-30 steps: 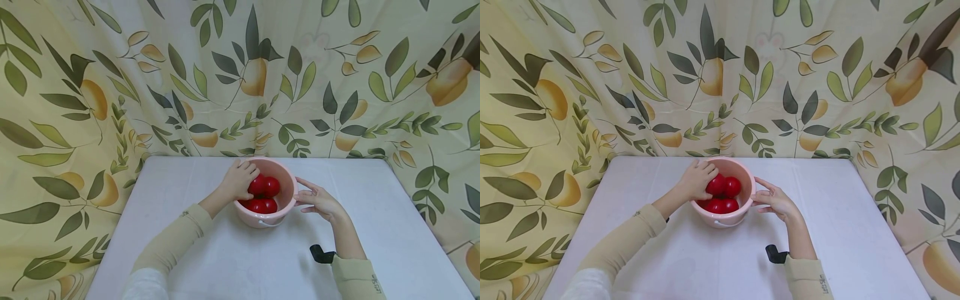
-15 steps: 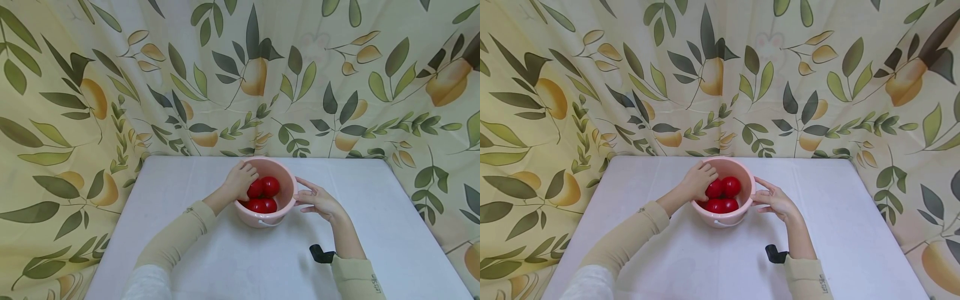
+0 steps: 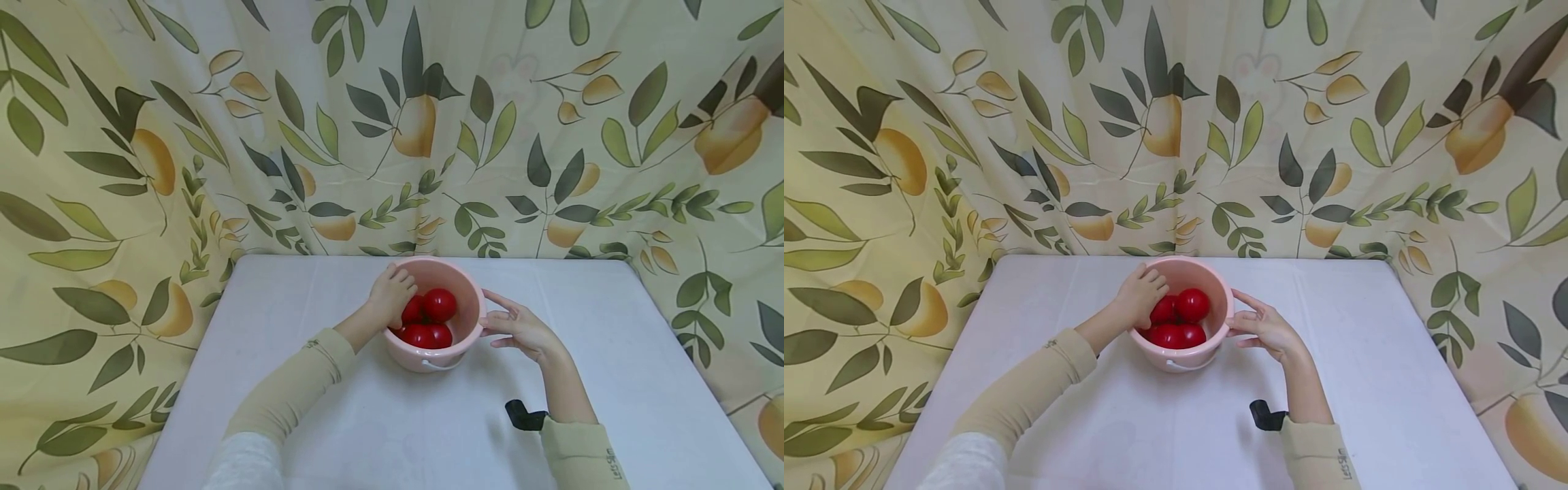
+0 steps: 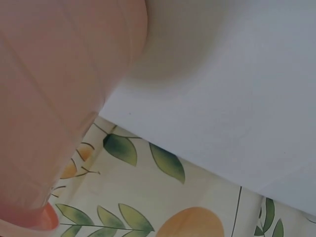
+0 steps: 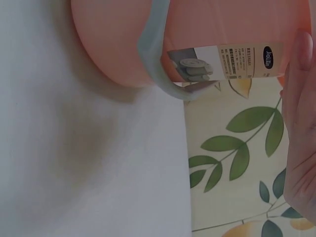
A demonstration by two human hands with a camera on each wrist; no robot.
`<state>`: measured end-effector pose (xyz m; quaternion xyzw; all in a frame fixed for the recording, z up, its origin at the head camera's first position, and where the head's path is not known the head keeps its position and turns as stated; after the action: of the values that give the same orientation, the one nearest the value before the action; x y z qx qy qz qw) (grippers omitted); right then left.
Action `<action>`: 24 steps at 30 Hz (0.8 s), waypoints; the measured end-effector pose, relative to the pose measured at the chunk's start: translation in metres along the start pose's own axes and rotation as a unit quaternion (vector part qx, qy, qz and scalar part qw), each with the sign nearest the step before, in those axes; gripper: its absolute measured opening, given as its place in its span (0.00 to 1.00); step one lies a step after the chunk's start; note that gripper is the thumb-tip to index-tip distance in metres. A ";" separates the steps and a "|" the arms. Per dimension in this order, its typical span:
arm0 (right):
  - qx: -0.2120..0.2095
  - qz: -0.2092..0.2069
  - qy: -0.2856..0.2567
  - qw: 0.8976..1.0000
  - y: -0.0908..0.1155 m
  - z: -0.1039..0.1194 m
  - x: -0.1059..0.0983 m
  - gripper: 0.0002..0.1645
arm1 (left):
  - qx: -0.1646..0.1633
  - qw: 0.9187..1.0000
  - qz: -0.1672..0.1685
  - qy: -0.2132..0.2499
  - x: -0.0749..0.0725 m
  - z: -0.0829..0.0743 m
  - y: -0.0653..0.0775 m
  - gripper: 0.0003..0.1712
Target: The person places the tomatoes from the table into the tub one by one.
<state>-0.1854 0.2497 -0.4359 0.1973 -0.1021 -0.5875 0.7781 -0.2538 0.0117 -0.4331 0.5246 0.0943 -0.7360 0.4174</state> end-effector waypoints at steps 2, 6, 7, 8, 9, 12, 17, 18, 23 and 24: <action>0.000 0.000 0.000 1.000 0.000 0.000 0.000 0.44 | -0.002 1.000 -0.005 0.009 0.000 0.000 0.000 0.45; 0.002 0.000 0.002 1.000 0.000 0.000 0.000 0.43 | -0.001 0.999 -0.021 0.034 0.000 0.002 0.002 0.43; 0.003 0.000 0.003 1.000 0.000 0.000 0.000 0.43 | 0.000 0.999 -0.026 0.045 0.000 0.002 0.003 0.43; 0.003 -0.001 0.003 1.000 0.000 0.000 0.000 0.43 | 0.000 0.998 -0.032 0.060 -0.001 0.003 0.004 0.43; 0.003 -0.001 0.003 1.000 0.000 0.000 0.000 0.43 | 0.000 0.997 -0.039 0.074 -0.001 0.004 0.005 0.43; 0.002 -0.004 0.005 1.000 0.000 0.000 0.000 0.43 | -0.008 0.989 -0.064 0.132 -0.002 0.009 0.010 0.42; 0.001 -0.013 0.025 1.000 0.000 0.001 0.001 0.43 | -0.057 0.970 -0.111 0.207 -0.004 0.022 0.024 0.42; 0.000 -0.017 0.035 0.999 0.001 0.002 0.002 0.43 | -0.070 0.967 -0.120 0.214 -0.004 0.025 0.028 0.42; -0.050 -0.090 0.150 0.983 0.008 0.016 0.002 0.39 | -0.145 0.940 -0.179 0.251 -0.006 0.044 0.050 0.40; -0.078 -0.127 0.185 0.971 0.010 0.021 0.001 0.37 | -0.164 0.932 -0.192 0.259 -0.005 0.048 0.055 0.39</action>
<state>-0.1849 0.2466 -0.4129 0.2527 0.1151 -0.6411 0.7155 -0.2475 -0.0477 -0.3914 0.5929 0.4176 -0.6148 0.3100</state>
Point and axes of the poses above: each hand's wrist, its own y-axis away from the middle knuckle, its own x-axis out of the palm, z = x × y, the point moved 1 cm from there along -y, towards the middle knuckle, and after that the axes turned 4 degrees about x, right-handed, at the moved point
